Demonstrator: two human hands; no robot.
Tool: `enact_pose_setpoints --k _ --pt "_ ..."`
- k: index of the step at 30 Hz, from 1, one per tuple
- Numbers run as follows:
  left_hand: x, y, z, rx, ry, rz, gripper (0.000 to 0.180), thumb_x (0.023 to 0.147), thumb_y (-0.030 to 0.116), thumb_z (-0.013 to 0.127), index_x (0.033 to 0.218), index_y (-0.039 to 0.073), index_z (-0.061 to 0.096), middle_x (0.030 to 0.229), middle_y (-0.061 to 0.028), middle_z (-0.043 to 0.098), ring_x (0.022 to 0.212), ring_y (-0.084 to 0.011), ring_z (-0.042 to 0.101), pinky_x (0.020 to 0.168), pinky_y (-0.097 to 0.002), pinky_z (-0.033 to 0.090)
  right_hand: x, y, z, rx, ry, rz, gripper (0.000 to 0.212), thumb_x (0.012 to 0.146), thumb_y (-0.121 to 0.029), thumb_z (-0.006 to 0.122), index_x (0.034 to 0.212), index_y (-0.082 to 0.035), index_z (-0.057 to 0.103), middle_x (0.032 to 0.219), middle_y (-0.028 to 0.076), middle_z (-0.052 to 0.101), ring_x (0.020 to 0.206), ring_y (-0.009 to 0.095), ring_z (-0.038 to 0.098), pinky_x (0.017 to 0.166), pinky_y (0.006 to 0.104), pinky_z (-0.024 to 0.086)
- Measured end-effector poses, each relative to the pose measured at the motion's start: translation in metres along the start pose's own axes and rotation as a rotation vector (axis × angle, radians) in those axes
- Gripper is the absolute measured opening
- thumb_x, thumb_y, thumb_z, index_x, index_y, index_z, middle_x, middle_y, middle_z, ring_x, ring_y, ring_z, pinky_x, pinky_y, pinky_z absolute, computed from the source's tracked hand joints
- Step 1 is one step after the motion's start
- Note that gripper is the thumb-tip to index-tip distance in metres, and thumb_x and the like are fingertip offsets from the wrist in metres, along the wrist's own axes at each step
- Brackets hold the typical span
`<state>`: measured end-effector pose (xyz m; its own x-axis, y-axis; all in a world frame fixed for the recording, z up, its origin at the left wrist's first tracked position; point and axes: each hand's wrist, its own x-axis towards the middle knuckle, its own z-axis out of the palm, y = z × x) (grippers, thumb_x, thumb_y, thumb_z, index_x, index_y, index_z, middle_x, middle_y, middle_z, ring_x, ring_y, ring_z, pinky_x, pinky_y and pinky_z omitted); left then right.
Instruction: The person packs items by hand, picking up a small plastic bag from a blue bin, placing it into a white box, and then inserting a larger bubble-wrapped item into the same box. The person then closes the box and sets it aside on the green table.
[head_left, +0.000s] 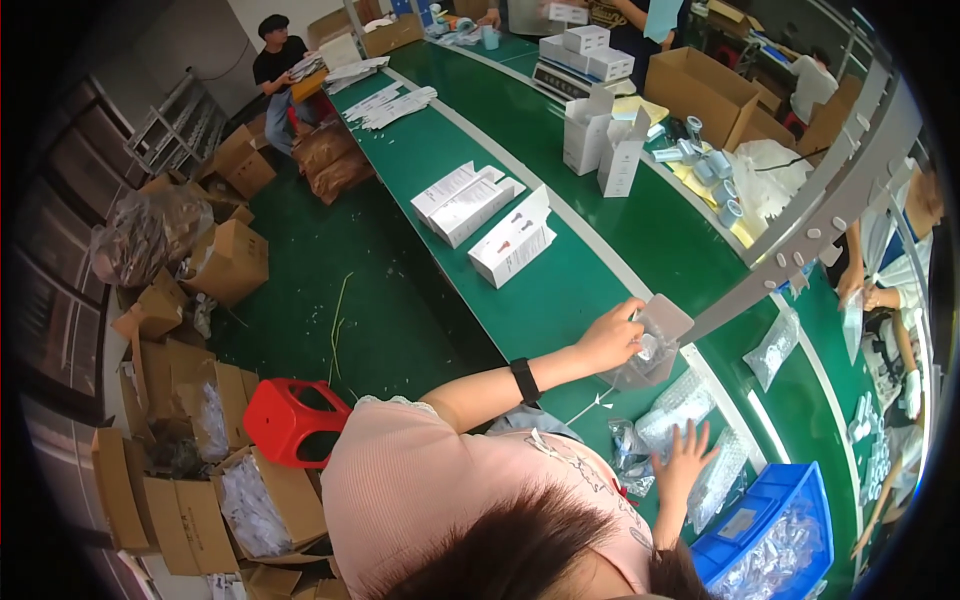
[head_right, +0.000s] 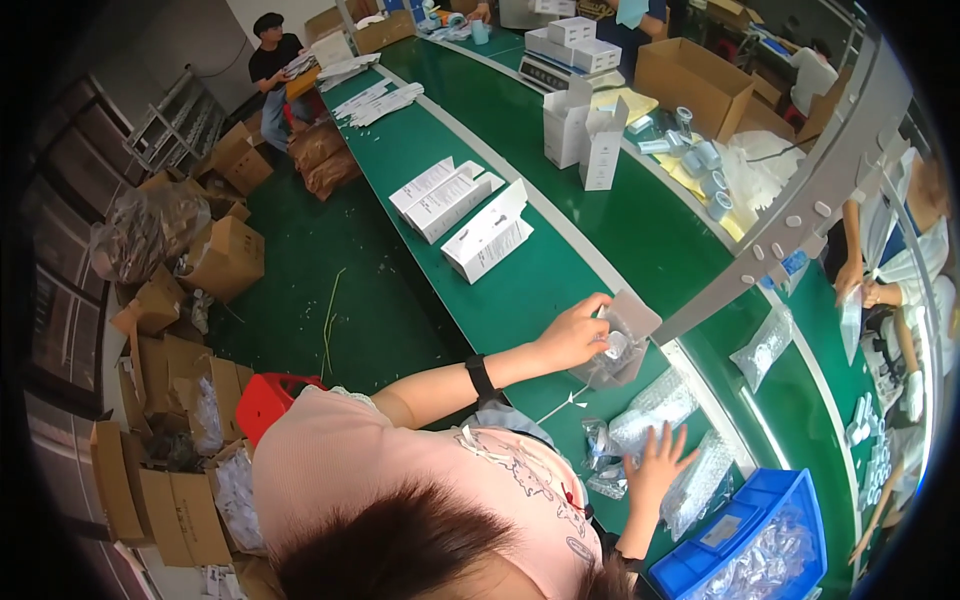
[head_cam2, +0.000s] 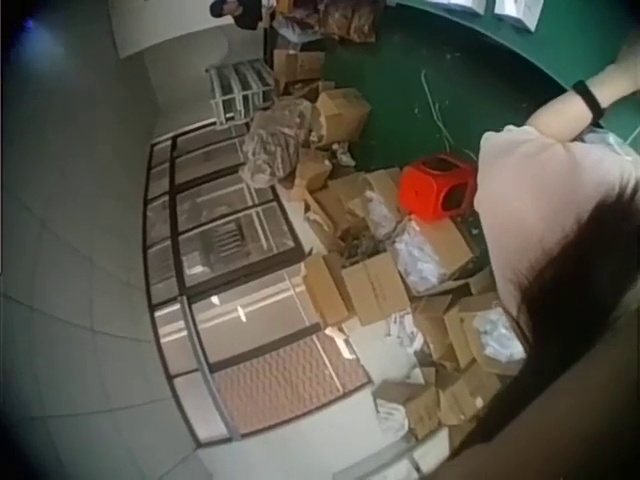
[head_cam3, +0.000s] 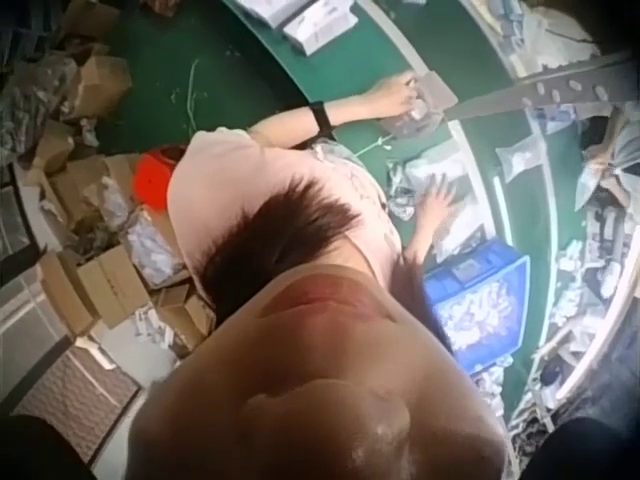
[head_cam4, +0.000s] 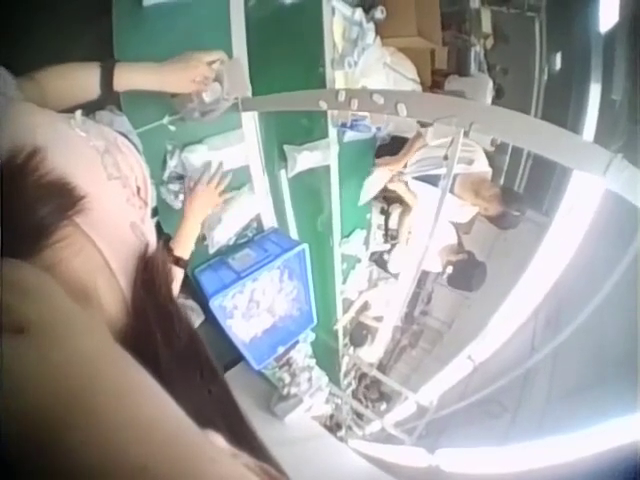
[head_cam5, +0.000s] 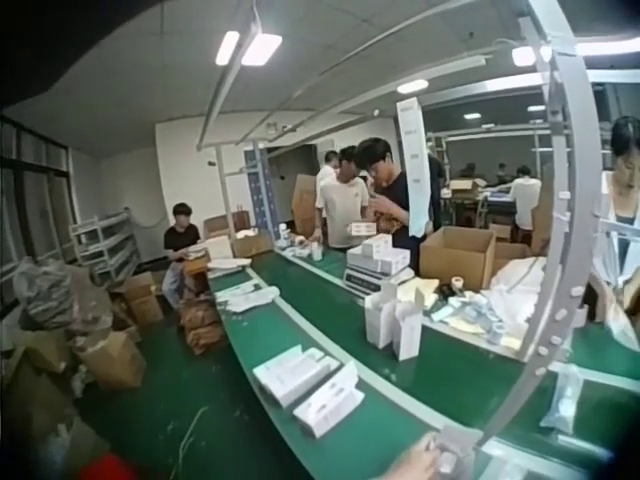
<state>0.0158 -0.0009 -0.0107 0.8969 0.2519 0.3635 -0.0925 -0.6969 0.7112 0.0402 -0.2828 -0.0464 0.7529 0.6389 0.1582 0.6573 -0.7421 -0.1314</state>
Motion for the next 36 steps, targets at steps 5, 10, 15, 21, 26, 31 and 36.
enact_pose_setpoints --k 5,10,15,21,26,31,36 --pt "-0.006 0.003 -0.002 0.027 0.028 0.021 0.014 0.068 0.011 0.067 0.068 0.003 0.056 0.113 -0.0132 0.045 0.092 -0.0316 0.053 0.075 -0.0371 0.044 0.001 0.003 0.023 0.094 -0.106 -0.085 0.06 0.053 -0.016 0.073 0.107 -0.006 0.047 0.115 0.012 0.046 0.112 0.032 0.039 0.099 0.0509 0.022" --pt "-0.001 0.001 0.001 0.002 0.031 -0.042 0.015 0.064 0.013 0.069 0.067 0.003 0.058 0.102 -0.0131 0.052 0.082 -0.0302 0.057 0.069 -0.0374 0.047 0.0 0.009 0.026 0.104 -0.077 -0.1 0.069 0.049 -0.015 0.074 0.111 -0.006 0.046 0.112 0.012 0.047 0.111 0.031 0.04 0.1 0.0504 0.023" --pt "0.009 -0.01 -0.003 0.086 0.078 0.028 0.017 0.062 0.013 0.072 0.069 0.003 0.061 0.097 -0.0134 0.055 0.082 -0.0294 0.058 0.068 -0.0358 0.048 0.002 0.009 0.021 0.173 -0.126 -0.008 0.087 0.057 -0.018 0.073 0.133 -0.014 0.03 0.13 0.014 0.035 0.121 0.035 0.031 0.101 0.049 0.024" --pt "0.015 -0.009 -0.003 0.067 0.017 -0.02 0.019 0.063 0.014 0.072 0.071 0.002 0.061 0.094 -0.0116 0.056 0.064 -0.0217 0.054 0.054 -0.0302 0.041 -0.027 0.047 0.016 0.346 -0.145 0.25 0.076 0.059 -0.005 0.069 0.128 -0.011 0.037 0.128 0.017 0.037 0.115 0.035 0.038 0.093 0.038 0.038" --pt "0.008 -0.011 0.002 0.061 0.044 -0.004 0.018 0.064 0.013 0.072 0.072 0.002 0.06 0.095 -0.0102 0.056 0.064 -0.0211 0.051 0.055 -0.0291 0.04 -0.048 0.056 0.019 0.455 -0.349 0.507 0.062 0.063 -0.004 0.066 0.121 -0.008 0.045 0.117 0.015 0.047 0.108 0.034 0.044 0.089 0.0377 0.04" --pt "0.006 -0.004 0.0 0.04 0.032 -0.083 0.017 0.064 0.013 0.071 0.07 0.002 0.06 0.095 -0.0107 0.056 0.074 -0.0262 0.056 0.062 -0.032 0.043 -0.041 0.04 0.038 0.278 0.023 0.346 0.049 0.065 -0.004 0.064 0.112 -0.005 0.05 0.103 0.013 0.054 0.104 0.033 0.046 0.083 0.0382 0.041" --pt "0.012 0.001 -0.006 0.084 0.002 -0.086 0.016 0.064 0.012 0.072 0.07 0.002 0.06 0.094 -0.0097 0.057 0.066 -0.0229 0.056 0.058 -0.0308 0.043 -0.028 0.042 0.041 0.322 0.088 0.404 0.044 0.066 -0.002 0.062 0.109 -0.003 0.05 0.105 0.013 0.052 0.102 0.031 0.047 0.084 0.0343 0.041"
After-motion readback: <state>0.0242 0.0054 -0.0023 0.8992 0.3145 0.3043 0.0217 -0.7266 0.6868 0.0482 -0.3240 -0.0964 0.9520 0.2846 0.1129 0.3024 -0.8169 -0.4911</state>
